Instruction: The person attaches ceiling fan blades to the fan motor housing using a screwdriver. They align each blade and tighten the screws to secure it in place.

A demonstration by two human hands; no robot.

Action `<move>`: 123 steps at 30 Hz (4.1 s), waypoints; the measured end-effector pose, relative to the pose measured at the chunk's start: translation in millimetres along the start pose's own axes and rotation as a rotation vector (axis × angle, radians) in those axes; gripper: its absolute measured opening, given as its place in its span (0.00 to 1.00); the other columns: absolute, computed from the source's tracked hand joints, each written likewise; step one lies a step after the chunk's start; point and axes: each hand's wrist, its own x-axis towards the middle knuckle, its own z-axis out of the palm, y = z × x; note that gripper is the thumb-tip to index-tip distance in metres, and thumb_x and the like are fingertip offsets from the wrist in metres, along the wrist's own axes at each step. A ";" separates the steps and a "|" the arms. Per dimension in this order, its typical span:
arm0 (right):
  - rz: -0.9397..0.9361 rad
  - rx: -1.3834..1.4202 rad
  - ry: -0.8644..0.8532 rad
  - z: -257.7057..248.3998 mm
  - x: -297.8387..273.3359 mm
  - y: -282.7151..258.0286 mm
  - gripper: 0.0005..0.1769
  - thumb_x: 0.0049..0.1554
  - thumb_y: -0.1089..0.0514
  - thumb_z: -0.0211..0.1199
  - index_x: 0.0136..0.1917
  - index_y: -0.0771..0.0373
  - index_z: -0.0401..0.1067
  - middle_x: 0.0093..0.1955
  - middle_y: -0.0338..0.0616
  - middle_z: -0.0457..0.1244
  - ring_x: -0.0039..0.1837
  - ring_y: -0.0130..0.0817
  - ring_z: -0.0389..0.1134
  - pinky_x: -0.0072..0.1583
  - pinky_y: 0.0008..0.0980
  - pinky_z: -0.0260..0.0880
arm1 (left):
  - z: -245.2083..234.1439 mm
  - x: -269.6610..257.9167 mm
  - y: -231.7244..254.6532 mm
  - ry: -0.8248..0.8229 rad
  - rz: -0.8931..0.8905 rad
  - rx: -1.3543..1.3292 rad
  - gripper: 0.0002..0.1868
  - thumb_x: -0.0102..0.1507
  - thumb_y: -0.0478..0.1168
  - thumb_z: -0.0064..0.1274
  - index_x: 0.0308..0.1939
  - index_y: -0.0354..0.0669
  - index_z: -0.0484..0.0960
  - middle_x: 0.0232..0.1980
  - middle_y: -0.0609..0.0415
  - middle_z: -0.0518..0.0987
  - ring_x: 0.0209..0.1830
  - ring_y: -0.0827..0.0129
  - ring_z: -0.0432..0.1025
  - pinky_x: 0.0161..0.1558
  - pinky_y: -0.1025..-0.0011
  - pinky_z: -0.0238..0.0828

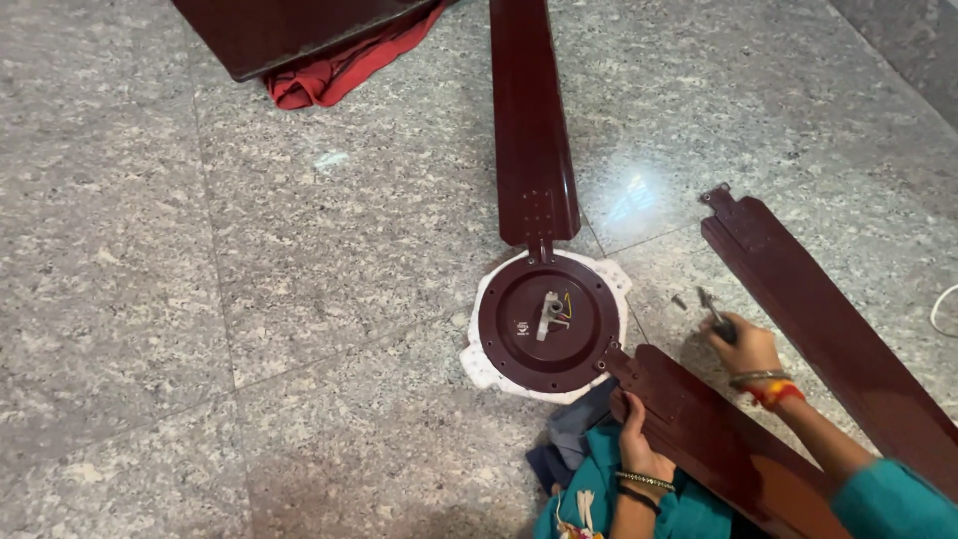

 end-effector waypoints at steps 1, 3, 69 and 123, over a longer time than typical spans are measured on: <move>0.108 0.062 -0.060 -6.5 -13.5 -2.6 0.13 0.58 0.52 0.66 0.55 0.57 0.79 0.38 0.44 0.71 0.36 0.36 0.71 0.41 0.38 0.71 | 0.2 -0.4 -0.2 -0.003 0.013 0.003 0.23 0.68 0.48 0.52 0.66 0.55 0.68 0.66 0.57 0.73 0.66 0.60 0.69 0.70 0.55 0.67; 0.189 0.159 -0.127 -20.9 -36.3 -11.9 0.11 0.58 0.53 0.67 0.53 0.58 0.80 0.33 0.42 0.70 0.32 0.31 0.67 0.37 0.34 0.67 | -0.1 0.1 0.3 0.006 -0.058 -0.034 0.25 0.68 0.48 0.52 0.67 0.50 0.70 0.66 0.54 0.74 0.67 0.57 0.69 0.69 0.54 0.67; -0.518 0.013 -0.309 -23.2 -2.7 -181.2 0.21 0.45 0.53 0.75 0.53 0.56 0.79 0.47 0.42 0.71 0.44 0.40 0.75 0.48 0.35 0.76 | 9.1 23.0 -19.6 -0.174 -0.114 -0.182 0.26 0.69 0.53 0.51 0.68 0.48 0.72 0.65 0.56 0.75 0.67 0.60 0.68 0.68 0.59 0.66; -0.934 -0.805 -0.117 -98.7 -27.8 -248.3 0.16 0.48 0.52 0.66 0.51 0.54 0.79 0.43 0.36 0.70 0.47 0.35 0.72 0.47 0.36 0.76 | 4.2 25.0 -18.8 -0.093 -0.108 -0.206 0.27 0.67 0.50 0.54 0.68 0.48 0.71 0.68 0.56 0.73 0.69 0.60 0.68 0.70 0.58 0.66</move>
